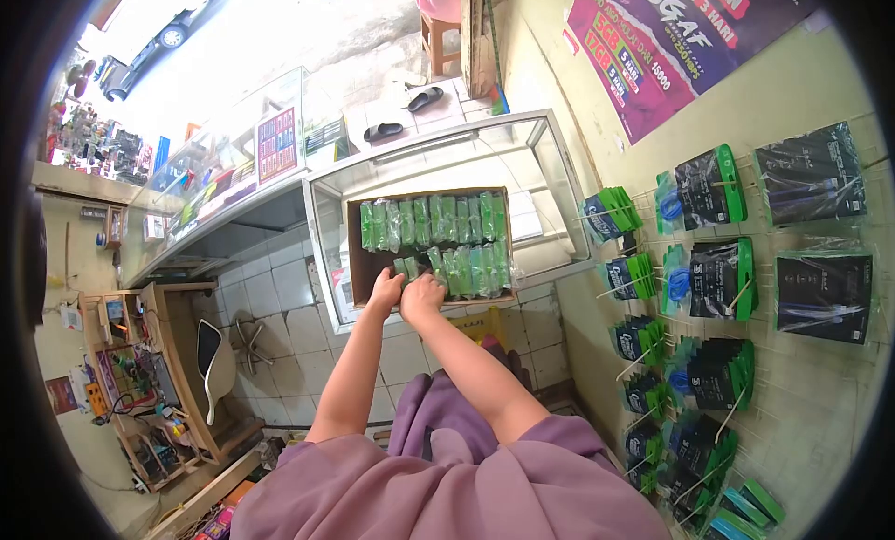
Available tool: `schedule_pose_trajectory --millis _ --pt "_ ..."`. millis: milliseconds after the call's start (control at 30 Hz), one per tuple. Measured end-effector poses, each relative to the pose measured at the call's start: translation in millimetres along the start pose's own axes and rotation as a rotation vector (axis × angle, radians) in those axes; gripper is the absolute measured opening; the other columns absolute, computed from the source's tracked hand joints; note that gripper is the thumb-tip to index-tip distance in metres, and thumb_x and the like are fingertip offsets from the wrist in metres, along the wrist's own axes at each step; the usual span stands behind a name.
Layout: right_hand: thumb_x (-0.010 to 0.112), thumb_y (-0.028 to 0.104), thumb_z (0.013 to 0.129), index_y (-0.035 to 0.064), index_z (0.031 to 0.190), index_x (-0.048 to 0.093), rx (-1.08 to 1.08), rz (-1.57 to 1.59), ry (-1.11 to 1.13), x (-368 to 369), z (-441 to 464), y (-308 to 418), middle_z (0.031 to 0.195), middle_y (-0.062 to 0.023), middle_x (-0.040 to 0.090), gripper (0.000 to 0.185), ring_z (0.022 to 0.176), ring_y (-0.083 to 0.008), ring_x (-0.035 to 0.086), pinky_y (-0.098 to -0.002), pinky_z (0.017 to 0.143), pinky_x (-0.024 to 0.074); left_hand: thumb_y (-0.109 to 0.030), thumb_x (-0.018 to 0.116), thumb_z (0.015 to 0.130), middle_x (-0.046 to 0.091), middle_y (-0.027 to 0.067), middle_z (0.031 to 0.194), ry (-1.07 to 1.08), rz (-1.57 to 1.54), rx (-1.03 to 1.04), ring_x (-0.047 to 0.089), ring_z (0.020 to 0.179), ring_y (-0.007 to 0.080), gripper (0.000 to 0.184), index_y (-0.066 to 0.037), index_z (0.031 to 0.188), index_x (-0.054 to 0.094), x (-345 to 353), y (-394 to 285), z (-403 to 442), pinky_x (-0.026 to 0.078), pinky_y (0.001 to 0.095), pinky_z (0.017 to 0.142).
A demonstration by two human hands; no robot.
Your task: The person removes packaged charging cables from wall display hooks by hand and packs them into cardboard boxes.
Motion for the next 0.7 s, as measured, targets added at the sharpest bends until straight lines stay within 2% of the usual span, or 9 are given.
schedule_pose_trajectory --millis 33,133,200,267,333,433,500,600,700 --pt "0.070 0.031 0.077 -0.0128 0.139 0.026 0.100 0.159 -0.084 6 9 -7 0.130 -0.0225 0.053 0.088 0.116 -0.0370 0.057 -0.0394 0.096 0.0471 -0.013 0.058 0.087 0.062 0.0216 0.114 0.002 -0.003 -0.071 0.060 0.102 0.0265 0.052 0.003 0.135 0.045 0 -2 -3 0.049 0.0358 0.084" --pt "0.074 0.030 0.072 -0.0100 0.143 0.016 0.043 0.421 0.092 15 29 -2 0.121 -0.0219 0.059 0.100 0.112 -0.0366 0.059 -0.0411 0.092 0.0493 -0.015 0.060 0.085 0.059 0.0224 0.124 0.033 -0.162 -0.198 0.059 0.112 0.0292 0.054 0.004 0.134 0.047 -1 -5 -5 0.046 0.0363 0.094" --pt "0.076 0.025 0.070 -0.0035 0.148 0.019 0.038 0.545 0.202 28 41 -11 0.131 -0.0249 0.054 0.101 0.121 -0.0349 0.055 -0.0385 0.100 0.0449 -0.014 0.061 0.086 0.060 0.0219 0.123 0.074 -0.193 -0.174 0.059 0.111 0.0285 0.054 0.003 0.135 0.046 -3 -9 -3 0.046 0.0365 0.094" --pt "0.076 0.018 0.068 -0.0009 0.150 0.015 -0.005 1.186 0.080 29 60 -22 0.131 -0.0272 0.053 0.104 0.120 -0.0369 0.055 -0.0397 0.098 0.0457 -0.014 0.062 0.086 0.060 0.0213 0.123 0.114 -0.226 -0.149 0.060 0.111 0.0279 0.054 0.003 0.135 0.046 -2 -12 -1 0.047 0.0366 0.093" --pt "0.068 0.019 0.073 -0.0028 0.149 0.018 -0.052 1.155 0.165 28 53 -18 0.128 -0.0293 0.054 0.094 0.119 -0.0381 0.055 -0.0415 0.097 0.0464 -0.014 0.064 0.087 0.060 0.0201 0.124 0.088 -0.184 -0.046 0.060 0.110 0.0254 0.054 0.003 0.135 0.047 4 -19 -2 0.047 0.0358 0.092" --pt "0.056 0.021 0.083 -0.0076 0.142 0.029 0.012 0.635 0.013 4 17 -24 0.115 -0.0288 0.061 0.071 0.108 -0.0389 0.061 -0.0437 0.092 0.0488 -0.017 0.069 0.082 0.062 0.0219 0.114 0.029 -0.051 0.048 0.061 0.103 0.0296 0.056 -0.001 0.132 0.052 8 -35 -6 0.048 0.0374 0.090" --pt "0.057 0.020 0.083 -0.0071 0.143 0.029 0.026 0.525 -0.029 -30 -24 -28 0.111 -0.0276 0.063 0.071 0.103 -0.0381 0.064 -0.0453 0.090 0.0494 -0.020 0.073 0.076 0.060 0.0232 0.105 -0.106 0.202 0.173 0.060 0.098 0.0355 0.056 -0.006 0.128 0.058 5 -63 -22 0.049 0.0413 0.089" --pt "0.058 0.017 0.084 -0.0047 0.143 0.031 -0.022 0.308 -0.165 -29 -42 -36 0.099 -0.0226 0.068 0.068 0.088 -0.0360 0.068 -0.0483 0.081 0.0515 -0.025 0.068 0.082 0.059 0.0231 0.109 -0.127 0.281 0.303 0.059 0.103 0.0382 0.052 -0.002 0.127 0.057 9 -90 -40 0.047 0.0421 0.092" --pt "0.061 0.014 0.081 0.0018 0.136 0.043 -0.174 0.354 -0.493 -32 -62 -40 0.096 -0.0214 0.066 0.059 0.081 -0.0390 0.065 -0.0486 0.076 0.0517 -0.029 0.060 0.089 0.058 0.0241 0.115 -0.150 0.267 0.211 0.057 0.107 0.0398 0.048 0.000 0.127 0.056 8 -74 -31 0.045 0.0434 0.094"
Point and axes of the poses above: each hand's wrist, its own z-axis towards the middle knuckle, its own x-axis out of the palm, y = z × x, the point moved 8 cm from there along z, towards the middle knuckle
